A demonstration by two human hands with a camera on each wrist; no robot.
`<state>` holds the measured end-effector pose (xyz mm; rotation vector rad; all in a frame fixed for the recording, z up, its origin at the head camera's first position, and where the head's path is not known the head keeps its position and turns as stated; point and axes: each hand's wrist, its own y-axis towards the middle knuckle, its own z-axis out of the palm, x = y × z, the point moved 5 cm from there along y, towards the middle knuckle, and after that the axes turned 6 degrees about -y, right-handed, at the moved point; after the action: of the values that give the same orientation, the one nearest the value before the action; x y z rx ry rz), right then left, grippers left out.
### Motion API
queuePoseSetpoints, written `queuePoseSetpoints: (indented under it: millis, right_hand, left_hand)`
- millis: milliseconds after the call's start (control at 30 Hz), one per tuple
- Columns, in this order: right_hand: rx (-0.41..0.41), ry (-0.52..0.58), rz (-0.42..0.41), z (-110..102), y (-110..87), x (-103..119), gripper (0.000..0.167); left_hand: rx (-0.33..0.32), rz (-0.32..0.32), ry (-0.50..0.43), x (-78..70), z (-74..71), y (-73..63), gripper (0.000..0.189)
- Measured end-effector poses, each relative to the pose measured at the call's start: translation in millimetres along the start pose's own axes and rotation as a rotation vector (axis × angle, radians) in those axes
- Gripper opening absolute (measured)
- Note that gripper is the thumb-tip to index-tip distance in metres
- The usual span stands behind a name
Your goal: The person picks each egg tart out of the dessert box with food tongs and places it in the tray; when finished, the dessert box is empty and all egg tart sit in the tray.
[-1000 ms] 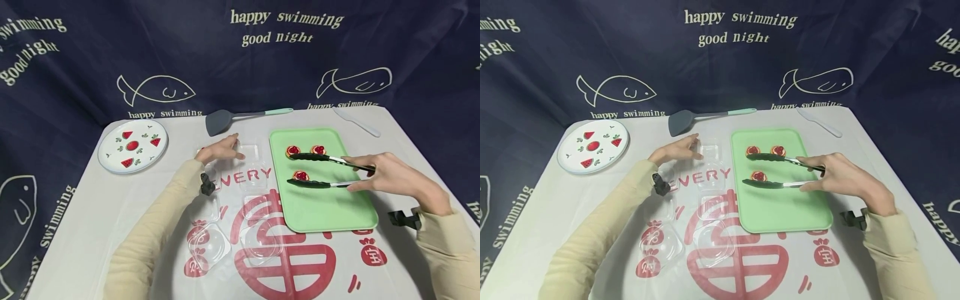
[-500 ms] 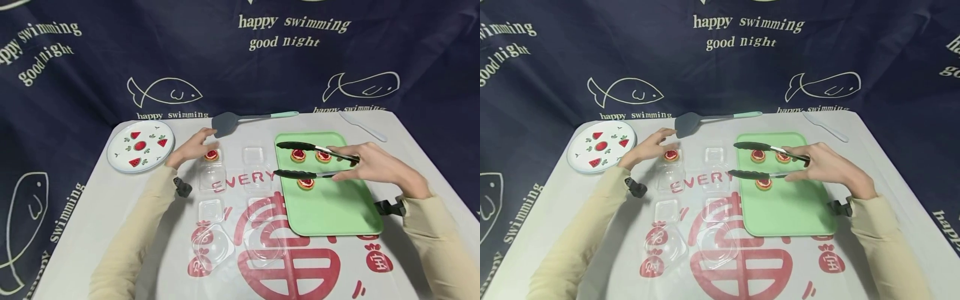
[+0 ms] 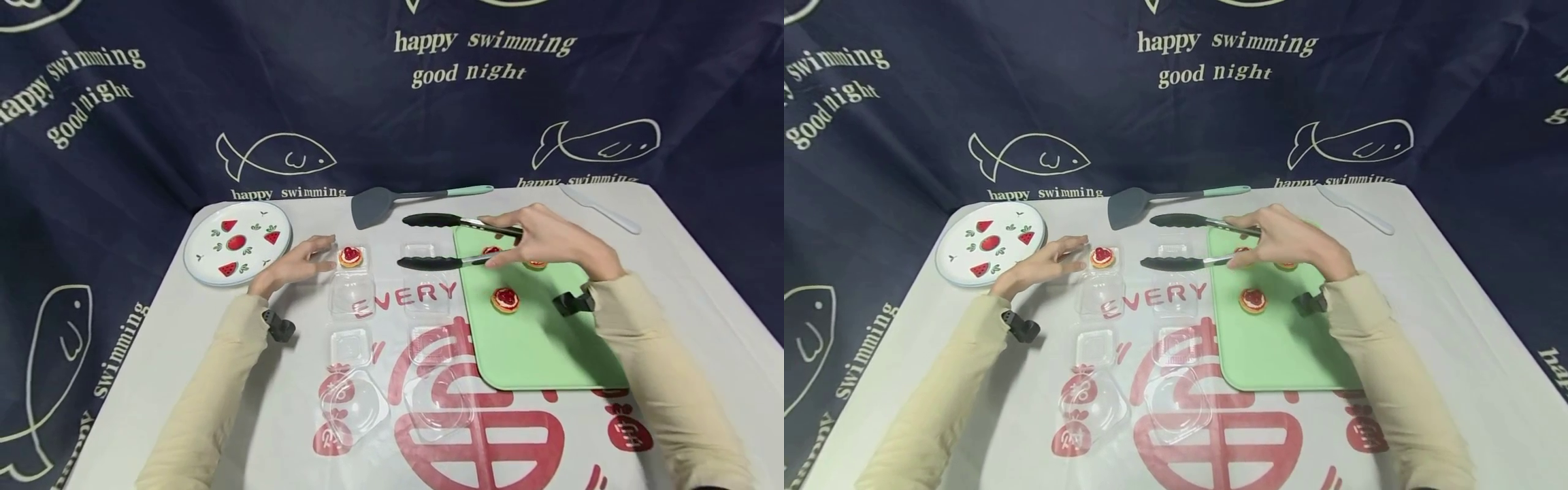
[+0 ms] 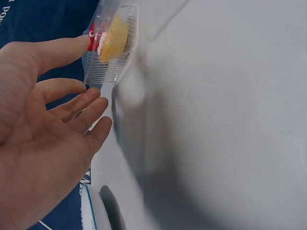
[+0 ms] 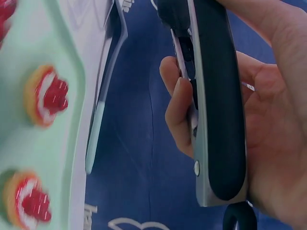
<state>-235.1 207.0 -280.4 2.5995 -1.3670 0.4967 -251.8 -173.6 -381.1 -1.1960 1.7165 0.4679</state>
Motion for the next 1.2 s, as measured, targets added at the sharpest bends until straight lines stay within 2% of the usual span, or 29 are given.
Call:
queuePoseSetpoints:
  millis: [200, 333, 500, 633, 867, 967, 1100, 1200]
  right_hand:
    - [0.024, -0.022, -0.122, 10.9, 31.5, 18.1, 0.073]
    - [0.037, -0.042, -0.188, 19.5, 55.2, 31.6, 0.071]
    - [0.059, -0.078, -0.232, 27.2, 82.2, 47.7, 0.068]
    - [0.105, -0.087, -0.212, 31.1, 98.9, 57.2, 0.067]
    - [0.223, -0.100, -0.133, 33.8, 117.7, 69.9, 0.066]
    - [0.267, -0.143, -0.111, 32.6, 124.6, 77.8, 0.050]
    - [0.311, -0.201, -0.087, 31.6, 133.8, 89.4, 0.042]
    - [0.336, -0.229, -0.058, 32.2, 139.5, 96.5, 0.050]
  left_hand:
    - [-0.003, 0.027, -0.004, -0.9, 2.1, 1.4, 0.062]
    - [-0.014, 0.037, 0.038, -2.4, 0.9, 2.0, 0.059]
    - [-0.006, 0.069, 0.089, -6.6, 1.4, 2.1, 0.059]
    - [0.010, 0.072, 0.101, -8.3, 2.6, 2.1, 0.060]
    - [0.022, 0.037, 0.116, -8.7, 4.6, 1.9, 0.063]
    - [0.031, 0.036, 0.114, -9.0, 5.4, 2.9, 0.063]
    - [0.030, 0.036, 0.112, -9.4, 4.6, 3.3, 0.064]
    - [0.031, 0.036, 0.114, -9.4, 3.6, 2.8, 0.065]
